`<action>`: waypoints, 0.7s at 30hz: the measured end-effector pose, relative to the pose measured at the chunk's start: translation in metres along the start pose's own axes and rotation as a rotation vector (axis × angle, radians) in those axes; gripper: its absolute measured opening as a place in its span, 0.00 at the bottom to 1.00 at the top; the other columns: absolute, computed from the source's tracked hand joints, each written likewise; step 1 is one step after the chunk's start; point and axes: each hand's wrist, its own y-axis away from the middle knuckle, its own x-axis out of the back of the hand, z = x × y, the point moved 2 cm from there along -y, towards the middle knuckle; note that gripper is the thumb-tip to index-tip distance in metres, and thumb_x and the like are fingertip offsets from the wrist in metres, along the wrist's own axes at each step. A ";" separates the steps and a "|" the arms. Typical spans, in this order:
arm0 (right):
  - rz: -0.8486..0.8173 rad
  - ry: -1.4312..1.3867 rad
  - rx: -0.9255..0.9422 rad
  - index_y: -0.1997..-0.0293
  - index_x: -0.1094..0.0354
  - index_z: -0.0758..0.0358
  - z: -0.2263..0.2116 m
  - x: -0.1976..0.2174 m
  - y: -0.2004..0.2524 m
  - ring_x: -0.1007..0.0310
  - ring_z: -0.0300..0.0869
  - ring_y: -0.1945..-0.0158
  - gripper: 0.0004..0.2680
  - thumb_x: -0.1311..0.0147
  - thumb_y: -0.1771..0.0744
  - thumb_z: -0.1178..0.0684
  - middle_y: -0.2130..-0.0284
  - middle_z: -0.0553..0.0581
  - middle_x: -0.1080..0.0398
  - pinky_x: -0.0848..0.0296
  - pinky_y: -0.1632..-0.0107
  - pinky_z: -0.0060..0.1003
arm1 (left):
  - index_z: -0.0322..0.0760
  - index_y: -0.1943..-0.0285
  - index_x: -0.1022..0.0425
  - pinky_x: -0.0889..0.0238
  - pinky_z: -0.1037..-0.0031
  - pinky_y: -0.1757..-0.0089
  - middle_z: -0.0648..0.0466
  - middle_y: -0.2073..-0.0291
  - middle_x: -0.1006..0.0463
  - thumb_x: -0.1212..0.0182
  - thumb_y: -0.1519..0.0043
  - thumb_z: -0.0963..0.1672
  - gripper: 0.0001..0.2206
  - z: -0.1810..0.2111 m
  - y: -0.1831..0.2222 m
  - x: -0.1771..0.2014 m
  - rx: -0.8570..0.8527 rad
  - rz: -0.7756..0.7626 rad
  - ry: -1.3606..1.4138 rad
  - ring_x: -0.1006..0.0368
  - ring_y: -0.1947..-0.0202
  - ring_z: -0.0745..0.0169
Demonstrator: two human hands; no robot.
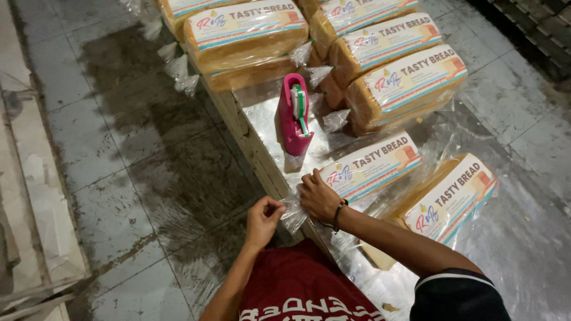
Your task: The person seals plastic bags containing sliced bread by gathering the bag ends and using a pink tape dispenser to secure them, then places the finished loaves onto a metal table.
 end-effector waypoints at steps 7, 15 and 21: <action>0.005 0.106 0.014 0.63 0.24 0.65 -0.016 -0.005 0.002 0.38 0.55 0.49 0.14 0.52 0.36 0.45 0.61 0.59 0.33 0.45 0.37 0.63 | 0.38 0.45 0.32 0.31 0.68 0.60 0.55 0.59 0.27 0.39 0.38 0.48 0.16 -0.019 -0.001 -0.018 0.436 0.310 0.319 0.29 0.60 0.64; -0.017 0.126 -0.004 0.61 0.24 0.66 -0.021 -0.018 -0.001 0.39 0.56 0.47 0.15 0.52 0.35 0.44 0.60 0.60 0.34 0.45 0.37 0.63 | 0.35 0.46 0.33 0.34 0.61 0.50 0.44 0.52 0.25 0.41 0.35 0.54 0.21 0.003 0.016 -0.053 0.148 0.163 -0.195 0.28 0.50 0.52; 0.058 0.180 0.008 0.58 0.22 0.64 -0.026 -0.022 0.000 0.39 0.57 0.46 0.15 0.52 0.35 0.45 0.57 0.61 0.33 0.45 0.37 0.63 | 0.28 0.64 0.31 0.39 0.53 0.67 0.37 0.72 0.27 0.44 0.29 0.47 0.15 0.006 -0.035 -0.047 -0.185 0.285 -0.504 0.31 0.70 0.34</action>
